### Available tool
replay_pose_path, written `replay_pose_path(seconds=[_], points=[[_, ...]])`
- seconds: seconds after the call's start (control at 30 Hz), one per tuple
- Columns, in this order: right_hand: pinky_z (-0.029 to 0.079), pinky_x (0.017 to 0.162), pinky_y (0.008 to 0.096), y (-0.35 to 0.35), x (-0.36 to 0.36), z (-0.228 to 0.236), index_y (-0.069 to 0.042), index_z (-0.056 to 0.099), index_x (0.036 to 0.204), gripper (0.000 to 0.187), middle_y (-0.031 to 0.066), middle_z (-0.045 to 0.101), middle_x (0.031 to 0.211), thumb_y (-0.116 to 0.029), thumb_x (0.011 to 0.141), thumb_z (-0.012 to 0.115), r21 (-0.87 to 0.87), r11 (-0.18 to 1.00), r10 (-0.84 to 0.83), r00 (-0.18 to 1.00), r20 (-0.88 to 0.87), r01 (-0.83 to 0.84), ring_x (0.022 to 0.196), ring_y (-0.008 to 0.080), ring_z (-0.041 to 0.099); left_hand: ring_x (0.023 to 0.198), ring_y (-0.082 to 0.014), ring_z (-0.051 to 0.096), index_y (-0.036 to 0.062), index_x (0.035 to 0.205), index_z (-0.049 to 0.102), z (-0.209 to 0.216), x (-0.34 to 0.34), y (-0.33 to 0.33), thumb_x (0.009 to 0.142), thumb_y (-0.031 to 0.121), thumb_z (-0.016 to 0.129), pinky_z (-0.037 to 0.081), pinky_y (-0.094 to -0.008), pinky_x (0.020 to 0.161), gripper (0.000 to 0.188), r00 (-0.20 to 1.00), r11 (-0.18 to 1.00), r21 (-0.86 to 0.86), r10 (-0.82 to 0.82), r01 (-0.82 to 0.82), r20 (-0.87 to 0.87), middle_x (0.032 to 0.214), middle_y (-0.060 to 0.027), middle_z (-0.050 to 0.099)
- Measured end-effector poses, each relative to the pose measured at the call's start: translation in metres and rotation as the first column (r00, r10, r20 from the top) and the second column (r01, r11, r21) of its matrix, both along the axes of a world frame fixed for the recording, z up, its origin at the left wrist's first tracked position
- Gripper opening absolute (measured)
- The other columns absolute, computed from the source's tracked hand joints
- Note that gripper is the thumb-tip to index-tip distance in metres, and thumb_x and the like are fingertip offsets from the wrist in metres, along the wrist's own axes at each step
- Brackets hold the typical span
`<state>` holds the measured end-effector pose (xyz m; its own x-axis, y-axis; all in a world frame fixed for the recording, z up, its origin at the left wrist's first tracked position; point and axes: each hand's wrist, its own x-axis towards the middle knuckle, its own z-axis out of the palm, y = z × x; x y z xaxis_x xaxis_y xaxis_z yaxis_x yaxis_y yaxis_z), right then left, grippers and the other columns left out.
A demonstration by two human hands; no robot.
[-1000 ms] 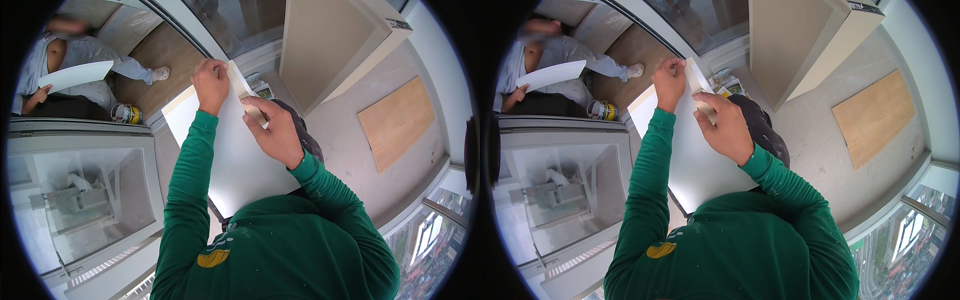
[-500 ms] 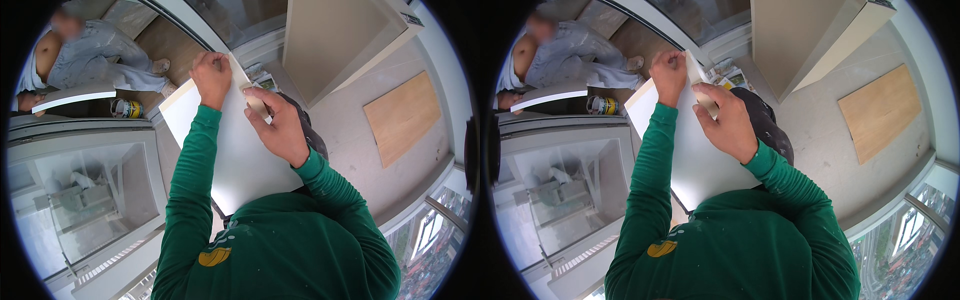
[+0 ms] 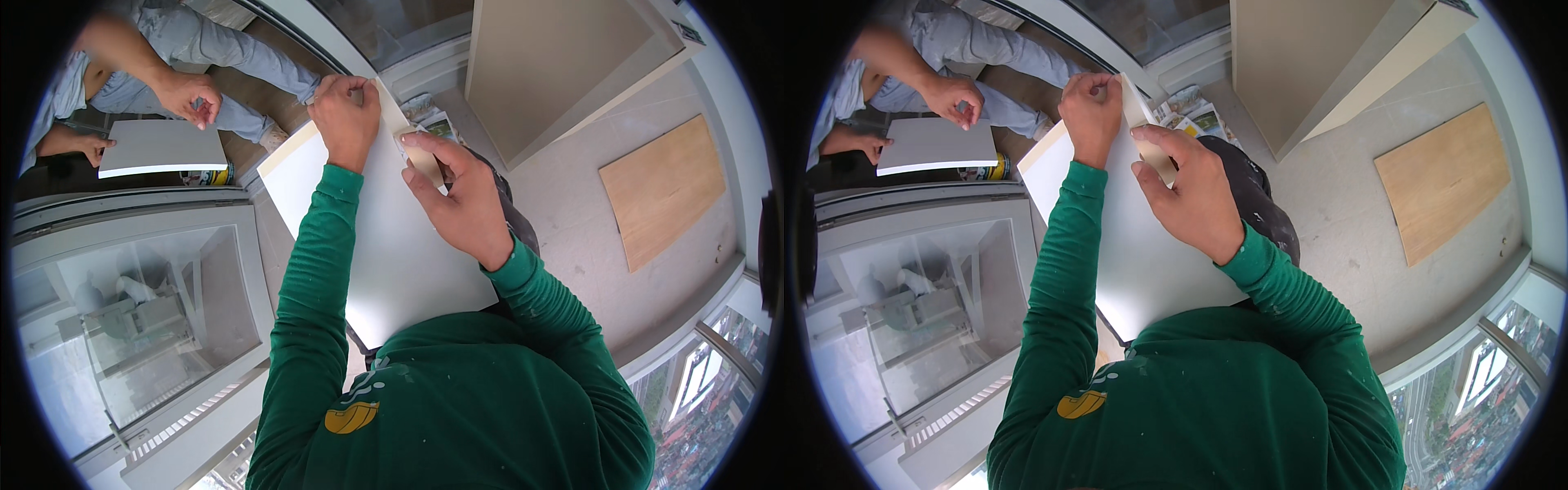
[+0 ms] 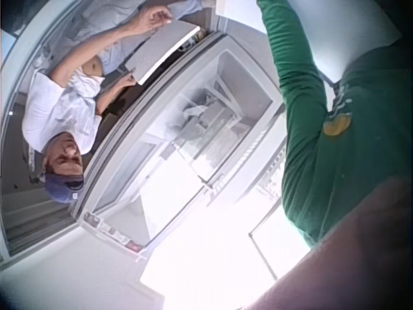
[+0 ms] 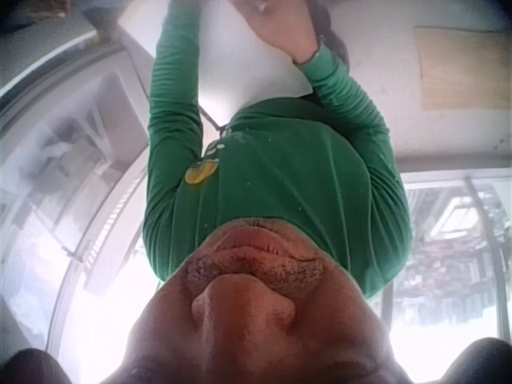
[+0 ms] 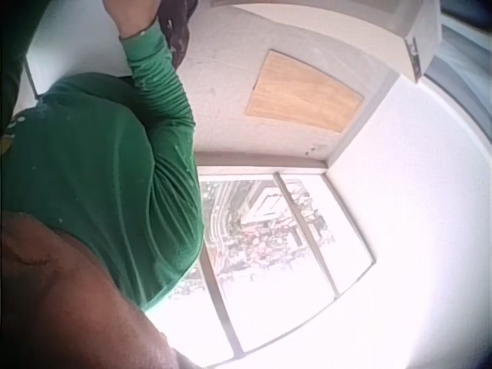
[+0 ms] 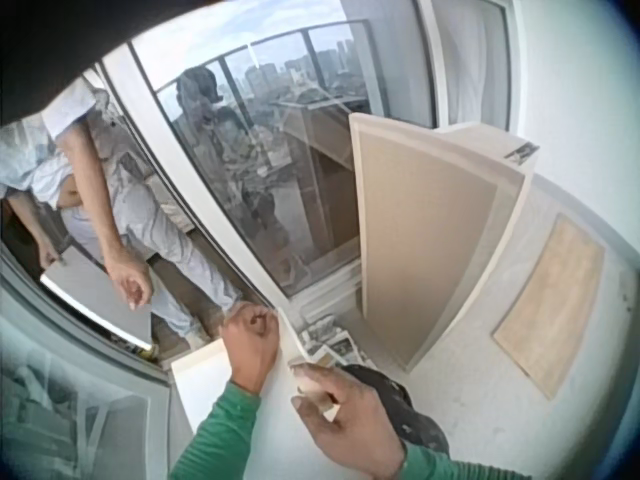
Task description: The person sands the edge of a white panel using a sanding block and then applies masking tape to the edge by hand.
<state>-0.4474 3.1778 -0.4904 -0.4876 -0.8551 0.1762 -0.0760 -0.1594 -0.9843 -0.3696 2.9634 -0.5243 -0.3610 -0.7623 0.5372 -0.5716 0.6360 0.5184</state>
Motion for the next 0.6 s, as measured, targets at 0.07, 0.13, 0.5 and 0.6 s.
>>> replay_pose_path(seconds=[0.07, 0.13, 0.5, 0.6], points=[[0.058, 0.088, 0.0392, -0.0001, -0.0007, 0.0004, 0.0, 0.068, 0.128, 0.038, 0.022, 0.07, 0.127, -0.008, 0.091, 0.073, 0.005, 1.0, 0.002, 1.0, 0.005, -0.002, 0.109, 0.0382, 0.071, 0.096, -0.0279, 0.066, 0.0096, 0.082, 0.077, -0.0015, -0.0008, -0.0009, 0.083, 0.019, 0.077, 0.042, -0.0447, 0.087, 0.01, 1.0, 1.0, 0.003, 0.002, -0.002, -0.004, 0.094, -0.004, 0.071], [0.058, 0.087, 0.0387, -0.0006, -0.0003, 0.0006, 0.0, 0.068, 0.128, 0.038, 0.0219, 0.07, 0.127, -0.008, 0.091, 0.073, 0.004, 1.0, -0.001, 1.0, -0.003, 0.001, 0.107, 0.0381, 0.071, 0.097, -0.028, 0.066, 0.0097, 0.081, 0.077, -0.0013, -0.0006, -0.0013, 0.083, 0.019, 0.077, 0.043, -0.0448, 0.087, 0.01, 1.0, 1.0, 0.001, 0.004, -0.004, -0.001, 0.095, -0.004, 0.071], [0.058, 0.085, 0.0397, 0.0001, 0.0007, 0.0034, 0.0, 0.069, 0.128, 0.038, 0.0218, 0.07, 0.127, -0.009, 0.091, 0.073, 0.041, 0.999, 0.011, 1.0, 0.016, -0.012, 0.1, 0.0381, 0.072, 0.096, -0.0285, 0.066, 0.0097, 0.08, 0.077, -0.002, -0.0006, -0.0011, 0.082, 0.02, 0.078, 0.043, -0.0448, 0.087, 0.011, 1.0, 1.0, -0.015, 0.001, -0.001, -0.01, 0.092, -0.004, 0.071], [0.057, 0.09, 0.0398, 0.0002, 0.0001, 0.0042, 0.0, 0.069, 0.128, 0.038, 0.0218, 0.071, 0.126, -0.009, 0.091, 0.073, 0.044, 0.999, 0.01, 1.0, 0.001, -0.01, 0.103, 0.039, 0.071, 0.095, -0.0285, 0.067, 0.0095, 0.08, 0.077, -0.0018, -0.001, -0.001, 0.082, 0.02, 0.078, 0.043, -0.0445, 0.086, 0.011, 1.0, 1.0, -0.02, -0.003, 0.003, -0.014, 0.093, -0.0041, 0.071]])
